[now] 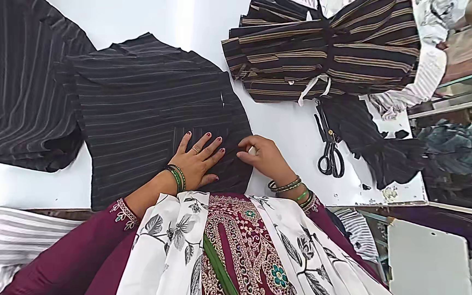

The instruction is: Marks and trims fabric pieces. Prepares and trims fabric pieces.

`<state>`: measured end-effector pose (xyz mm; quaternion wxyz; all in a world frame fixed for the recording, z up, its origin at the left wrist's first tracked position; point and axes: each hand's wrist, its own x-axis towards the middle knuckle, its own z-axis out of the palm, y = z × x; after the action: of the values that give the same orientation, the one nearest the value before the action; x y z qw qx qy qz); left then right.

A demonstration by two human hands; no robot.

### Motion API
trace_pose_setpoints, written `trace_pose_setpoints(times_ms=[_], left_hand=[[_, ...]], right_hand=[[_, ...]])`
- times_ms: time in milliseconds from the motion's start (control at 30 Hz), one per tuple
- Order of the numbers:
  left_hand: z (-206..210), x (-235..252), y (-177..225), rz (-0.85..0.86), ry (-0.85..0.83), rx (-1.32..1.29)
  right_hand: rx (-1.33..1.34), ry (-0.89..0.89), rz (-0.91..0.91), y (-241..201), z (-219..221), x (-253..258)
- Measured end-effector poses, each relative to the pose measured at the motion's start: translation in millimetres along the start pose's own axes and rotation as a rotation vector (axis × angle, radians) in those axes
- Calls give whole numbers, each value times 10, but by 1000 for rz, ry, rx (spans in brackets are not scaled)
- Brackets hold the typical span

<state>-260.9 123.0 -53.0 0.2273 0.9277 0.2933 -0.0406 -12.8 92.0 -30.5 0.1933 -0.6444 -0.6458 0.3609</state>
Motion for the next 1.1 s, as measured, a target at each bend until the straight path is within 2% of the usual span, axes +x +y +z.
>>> trace_pose_setpoints(times_ms=[67, 167, 233, 333, 500, 733, 900, 967, 1100], left_hand=[[-124, 90, -25, 2, -80, -60], [-141, 275, -145, 42, 129, -228], [-202, 437, -190, 24, 166, -294], [-379, 625, -136, -72, 58, -345], [-513, 734, -43, -171, -87, -325], [-525, 763, -33, -202, -129, -291], [-512, 765, -50, -188, -119, -323], [-482, 754, -51, -178, -89, -311], [-470, 754, -52, -178, -78, -296]], right_hand=[[254, 47, 93, 13, -120, -10], [588, 160, 71, -85, -103, -60], [706, 256, 8, -149, 51, -72], [733, 371, -56, -155, 306, -29], [583, 352, -114, -9, 488, 38], [310, 312, -85, -104, 502, 68], [250, 299, -103, -89, 507, -55], [324, 295, -94, -53, 509, -99], [691, 396, 2, -31, 481, -62]])
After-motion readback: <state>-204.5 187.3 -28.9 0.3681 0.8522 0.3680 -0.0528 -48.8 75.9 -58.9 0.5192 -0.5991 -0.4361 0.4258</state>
